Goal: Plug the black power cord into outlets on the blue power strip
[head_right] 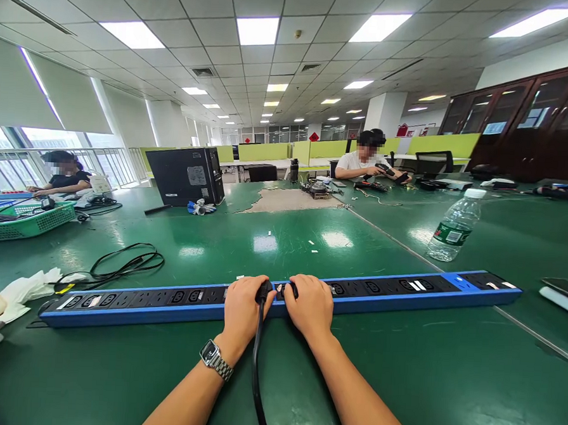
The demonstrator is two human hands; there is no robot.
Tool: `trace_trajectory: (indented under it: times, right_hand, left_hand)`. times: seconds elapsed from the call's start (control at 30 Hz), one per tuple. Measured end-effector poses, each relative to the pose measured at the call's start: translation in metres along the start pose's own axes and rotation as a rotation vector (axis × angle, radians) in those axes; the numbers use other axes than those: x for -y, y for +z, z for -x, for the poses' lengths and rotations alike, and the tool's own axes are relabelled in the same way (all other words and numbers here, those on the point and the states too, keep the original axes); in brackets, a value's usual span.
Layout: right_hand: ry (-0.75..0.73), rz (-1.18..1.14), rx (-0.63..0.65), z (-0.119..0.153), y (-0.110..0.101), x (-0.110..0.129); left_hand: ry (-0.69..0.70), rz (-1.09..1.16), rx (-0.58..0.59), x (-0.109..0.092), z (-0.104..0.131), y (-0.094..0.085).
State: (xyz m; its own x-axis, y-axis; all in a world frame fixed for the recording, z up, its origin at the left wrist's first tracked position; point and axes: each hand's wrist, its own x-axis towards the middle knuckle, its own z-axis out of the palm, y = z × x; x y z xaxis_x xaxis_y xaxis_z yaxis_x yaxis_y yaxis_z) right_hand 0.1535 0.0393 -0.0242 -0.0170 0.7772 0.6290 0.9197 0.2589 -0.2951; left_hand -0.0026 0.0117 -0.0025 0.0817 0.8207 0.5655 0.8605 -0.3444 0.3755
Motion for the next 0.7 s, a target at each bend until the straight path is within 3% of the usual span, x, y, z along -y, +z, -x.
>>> trace_trajectory:
  times: [0.13, 0.23, 0.37, 0.43, 0.5, 0.6, 0.7]
  right_hand:
    - [-0.003, 0.005, 0.008, 0.000, 0.000, 0.000]
    - [0.000, 0.008, 0.008, 0.000, 0.001, 0.000]
    - [0.013, -0.006, -0.020, 0.000, 0.003, -0.001]
    - [0.008, -0.021, -0.031, 0.000, 0.004, -0.001]
    - [0.006, -0.032, -0.038, 0.000, 0.005, -0.001]
    - [0.022, -0.034, -0.042, 0.000, 0.006, -0.002]
    - [0.033, -0.036, -0.029, 0.000, 0.005, -0.002]
  left_hand:
    - [0.046, -0.009, 0.060, -0.001, -0.001, 0.001]
    - [0.001, 0.091, 0.033, 0.000, -0.002, 0.002]
    - [-0.128, 0.388, -0.216, 0.009, -0.007, -0.013]
    - [-0.222, 0.436, -0.381, 0.024, -0.008, -0.029]
    - [-0.257, 0.366, -0.455, 0.048, -0.004, -0.046]
    - [-0.284, 0.226, -0.394, 0.086, 0.007, -0.066]
    - [-0.260, 0.117, -0.199, 0.107, 0.017, -0.073]
